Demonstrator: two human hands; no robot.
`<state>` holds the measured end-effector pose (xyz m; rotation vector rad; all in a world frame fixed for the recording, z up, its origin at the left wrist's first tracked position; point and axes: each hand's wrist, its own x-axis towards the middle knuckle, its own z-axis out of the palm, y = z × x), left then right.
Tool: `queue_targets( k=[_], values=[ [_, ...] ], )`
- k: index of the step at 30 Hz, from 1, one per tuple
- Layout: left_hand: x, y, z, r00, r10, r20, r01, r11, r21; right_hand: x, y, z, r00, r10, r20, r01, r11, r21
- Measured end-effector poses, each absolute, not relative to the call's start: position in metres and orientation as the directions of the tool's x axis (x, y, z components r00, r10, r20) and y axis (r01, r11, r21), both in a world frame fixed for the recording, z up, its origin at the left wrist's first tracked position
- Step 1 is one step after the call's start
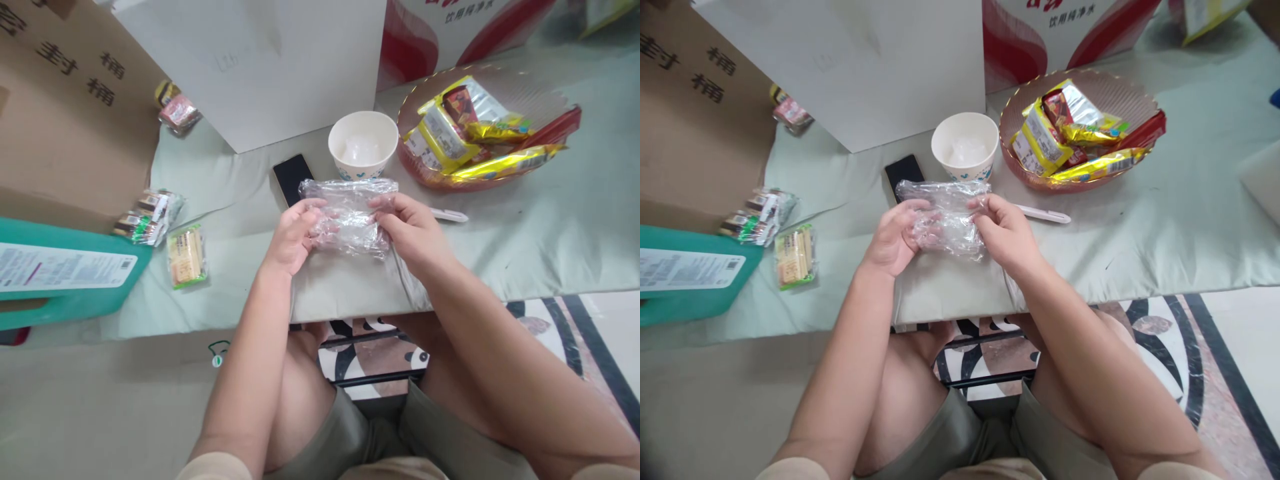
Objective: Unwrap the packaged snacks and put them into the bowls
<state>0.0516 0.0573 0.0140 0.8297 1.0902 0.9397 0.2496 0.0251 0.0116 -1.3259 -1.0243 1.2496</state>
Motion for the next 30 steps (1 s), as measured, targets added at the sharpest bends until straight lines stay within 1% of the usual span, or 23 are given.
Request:
queue_targets(
  k=[2, 4, 6, 8, 10, 11, 13, 15, 17, 19, 21, 23, 27, 28, 30],
  values=[
    [0.051, 0.055, 0.016, 0.241, 0.887, -0.393, -0.162, 0.436, 0.885, 0.25, 0.026, 0.011, 0.107, 0.986, -0.128, -0.071, -0.121, -0.99],
    [0.052, 0.054, 0.017, 0.235, 0.89, -0.39, -0.169, 0.433, 0.885, 0.251, 0.027, 0.01, 0.138, 0.985, -0.1, -0.093, -0.088, -0.992],
    [0.052, 0.056, 0.016, 0.195, 0.916, -0.35, -0.257, 0.392, 0.883, 0.252, 0.028, 0.009, 0.177, 0.979, -0.102, -0.13, -0.08, -0.988],
    [0.051, 0.059, 0.015, 0.133, 0.943, -0.306, -0.37, 0.333, 0.867, 0.252, 0.028, 0.009, 0.174, 0.972, -0.159, -0.187, -0.126, -0.974],
    [0.051, 0.061, 0.013, 0.08, 0.956, -0.281, -0.445, 0.286, 0.849, 0.251, 0.026, 0.009, 0.115, 0.971, -0.211, -0.249, -0.178, -0.952],
    [0.052, 0.061, 0.012, 0.068, 0.959, -0.274, -0.462, 0.274, 0.844, 0.249, 0.025, 0.009, 0.068, 0.975, -0.21, -0.269, -0.184, -0.945],
    [0.058, 0.058, 0.009, 0.078, 0.961, -0.266, -0.466, 0.271, 0.842, 0.245, 0.023, 0.009, -0.018, 0.99, -0.139, -0.29, -0.138, -0.947],
    [0.067, 0.052, 0.007, 0.14, 0.956, -0.257, -0.448, 0.292, 0.845, 0.24, 0.021, 0.008, -0.046, 0.998, -0.044, -0.29, -0.056, -0.955],
    [0.074, 0.047, 0.005, 0.224, 0.941, -0.253, -0.418, 0.328, 0.847, 0.237, 0.021, 0.008, 0.008, 1.0, -0.006, -0.247, -0.003, -0.969],
    [0.076, 0.046, 0.006, 0.274, 0.929, -0.247, -0.396, 0.343, 0.852, 0.238, 0.022, 0.009, 0.1, 0.995, -0.027, -0.172, -0.009, -0.985],
    [0.07, 0.048, 0.008, 0.259, 0.939, -0.226, -0.395, 0.317, 0.862, 0.241, 0.024, 0.01, 0.141, 0.988, -0.071, -0.115, -0.055, -0.992],
    [0.061, 0.052, 0.011, 0.244, 0.944, -0.221, -0.366, 0.3, 0.881, 0.245, 0.024, 0.011, 0.114, 0.988, -0.102, -0.083, -0.093, -0.992],
    [0.053, 0.054, 0.013, 0.324, 0.89, -0.32, -0.127, 0.376, 0.918, 0.25, 0.022, 0.013, 0.065, 0.996, -0.058, -0.008, -0.058, -0.998],
    [0.054, 0.053, 0.012, 0.324, 0.884, -0.338, -0.086, 0.383, 0.92, 0.251, 0.022, 0.013, 0.069, 0.996, -0.05, -0.013, -0.049, -0.999],
    [0.057, 0.052, 0.01, 0.286, 0.898, -0.333, -0.077, 0.368, 0.927, 0.25, 0.021, 0.012, 0.07, 0.996, -0.06, -0.047, -0.056, -0.997]
  ],
)
